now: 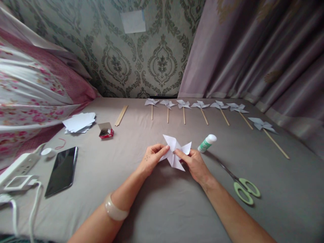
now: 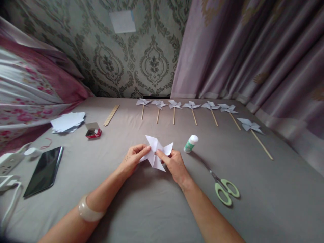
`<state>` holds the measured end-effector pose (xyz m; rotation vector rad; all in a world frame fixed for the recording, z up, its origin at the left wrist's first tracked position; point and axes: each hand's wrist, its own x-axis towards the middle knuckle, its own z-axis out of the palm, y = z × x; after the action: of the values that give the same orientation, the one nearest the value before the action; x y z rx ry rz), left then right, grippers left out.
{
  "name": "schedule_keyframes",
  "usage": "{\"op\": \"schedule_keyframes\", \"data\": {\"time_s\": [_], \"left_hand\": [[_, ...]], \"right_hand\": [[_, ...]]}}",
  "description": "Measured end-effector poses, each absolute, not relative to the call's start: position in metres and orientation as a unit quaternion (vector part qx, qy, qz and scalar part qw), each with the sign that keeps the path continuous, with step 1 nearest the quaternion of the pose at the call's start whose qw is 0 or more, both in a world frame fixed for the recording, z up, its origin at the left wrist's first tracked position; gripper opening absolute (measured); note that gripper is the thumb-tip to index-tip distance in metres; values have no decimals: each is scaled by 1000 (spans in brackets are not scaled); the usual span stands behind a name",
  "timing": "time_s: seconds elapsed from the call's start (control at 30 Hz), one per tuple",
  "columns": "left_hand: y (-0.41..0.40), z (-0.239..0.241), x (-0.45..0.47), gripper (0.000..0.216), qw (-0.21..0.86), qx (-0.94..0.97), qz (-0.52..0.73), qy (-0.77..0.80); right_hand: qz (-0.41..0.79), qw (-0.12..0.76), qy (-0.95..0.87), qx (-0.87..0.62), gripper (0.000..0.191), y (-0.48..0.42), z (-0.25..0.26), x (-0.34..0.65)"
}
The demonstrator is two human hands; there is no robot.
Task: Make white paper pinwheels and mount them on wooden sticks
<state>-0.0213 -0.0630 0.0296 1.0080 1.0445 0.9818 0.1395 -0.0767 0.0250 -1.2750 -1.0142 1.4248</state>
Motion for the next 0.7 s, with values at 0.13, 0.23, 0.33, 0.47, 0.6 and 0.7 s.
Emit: {"op": "schedule_keyframes", "data": {"time_s": [0.13,0.23,0.33,0.47,0.6,0.7], "left_hand": [[-65,29,-21,40,649,449,413,454],[-65,25,-22,40,653,450,403,457],[-65,22,-20,41,660,437,409,454],[-63,22,-19,41,683,410,428,427],[-50,28,-29,47,739,276,499,358],[-39,27,-42,44,727,169,554,369]], "right_hand": [[609,489,-362,-509,39,-76,20,137],[616,496,-346,-504,41,-76,22,135],[623,499,-346,-493,41,-77,26,134],[643,511,-327,-468,38,-77,27,132],[662,545,-252,-449,34,-72,22,134],[667,545,-231,-453,33,-69,18,136]]}}
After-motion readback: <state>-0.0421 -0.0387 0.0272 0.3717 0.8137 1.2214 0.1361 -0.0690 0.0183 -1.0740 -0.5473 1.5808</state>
